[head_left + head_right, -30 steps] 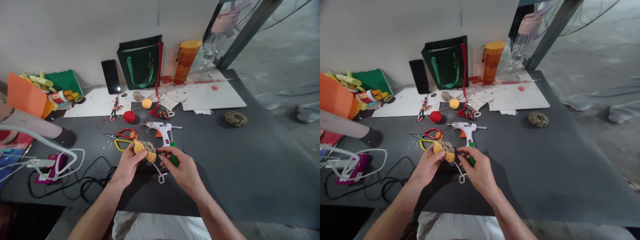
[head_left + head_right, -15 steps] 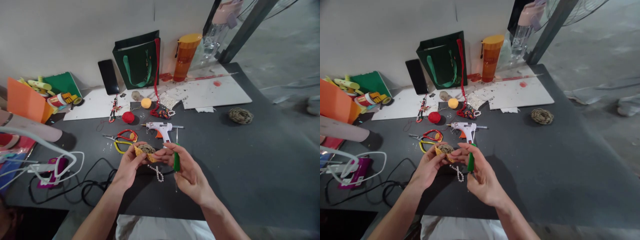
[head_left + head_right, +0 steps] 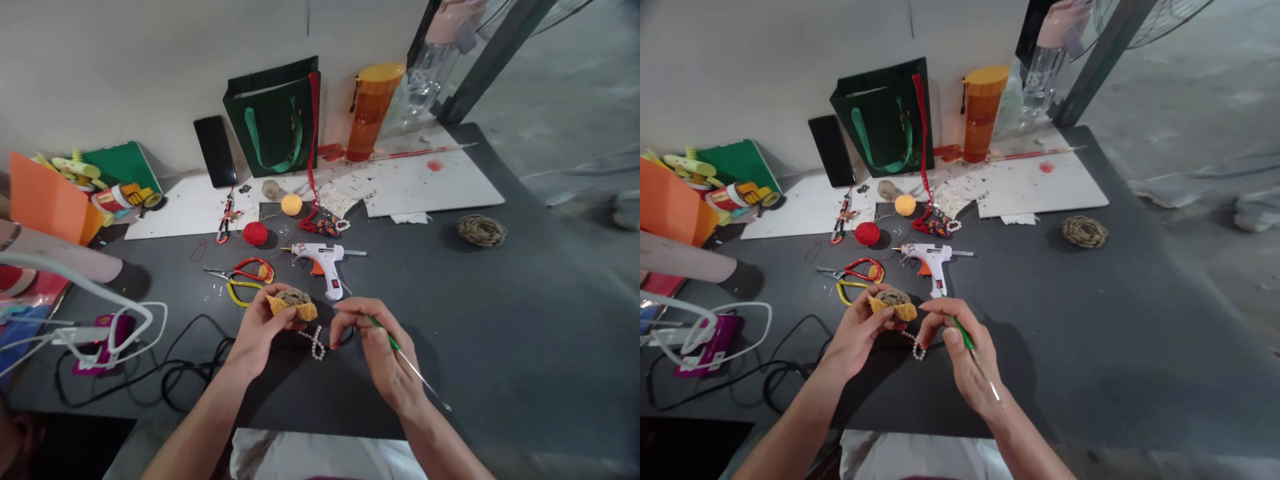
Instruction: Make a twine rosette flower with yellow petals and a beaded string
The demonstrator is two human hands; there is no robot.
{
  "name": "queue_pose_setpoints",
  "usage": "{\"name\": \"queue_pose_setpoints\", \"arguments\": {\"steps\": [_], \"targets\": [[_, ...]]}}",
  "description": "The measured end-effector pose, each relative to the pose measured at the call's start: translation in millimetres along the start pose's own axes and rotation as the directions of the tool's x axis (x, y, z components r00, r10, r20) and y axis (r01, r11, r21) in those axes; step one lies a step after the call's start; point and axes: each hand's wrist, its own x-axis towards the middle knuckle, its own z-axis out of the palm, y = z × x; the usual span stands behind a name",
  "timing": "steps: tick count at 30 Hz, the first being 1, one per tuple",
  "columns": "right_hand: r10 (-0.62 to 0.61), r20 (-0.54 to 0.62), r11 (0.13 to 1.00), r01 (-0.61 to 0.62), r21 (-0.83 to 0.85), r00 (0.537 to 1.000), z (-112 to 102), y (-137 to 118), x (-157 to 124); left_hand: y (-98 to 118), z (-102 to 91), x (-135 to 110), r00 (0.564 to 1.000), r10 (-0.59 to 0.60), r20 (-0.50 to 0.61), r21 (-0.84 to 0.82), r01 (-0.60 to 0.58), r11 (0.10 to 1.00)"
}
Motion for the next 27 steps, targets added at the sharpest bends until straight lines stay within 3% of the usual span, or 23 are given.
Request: {"name": "queue_pose_setpoints", "arguments": {"steps": [3, 10, 16, 22, 27], "targets": [[-0.062, -0.037, 0.998, 0.060, -0.032, 0.997, -0.1, 3.2, -2.5, -0.3, 1.8, -0.7, 1.000, 0.011, -0.021, 0.014, -0.011, 1.000], [-0.009, 0.012, 0.974, 0.011, -0.225, 1.000, 1.4, 0.6, -11.6, 0.5, 3.8, -4.3, 1.000, -0.014, -0.001, 0.020, 0.014, 1.000], [-0.166, 0.144, 0.906, 0.209, -0.369, 0.975, 5.7, 3.9, -11.0, -1.0, 1.8, -4.1, 1.000, 0.002, 0.024, -0.001, -0.002, 1.000], [-0.216, 0.226, 0.858, 0.295, -0.421, 0.950, 6.2, 1.9, -5.9, -0.6, 1.0, -4.2, 1.000, 0.007, 0.004, -0.013, -0.007, 1.000], [-0.311, 0.286, 0.768, 0.417, -0.486, 0.906, 8.4, 1.9, -2.3, -1.0, 0.6, -4.5, 1.000, 0.015, -0.020, -0.021, -0.016, 1.000]]}}
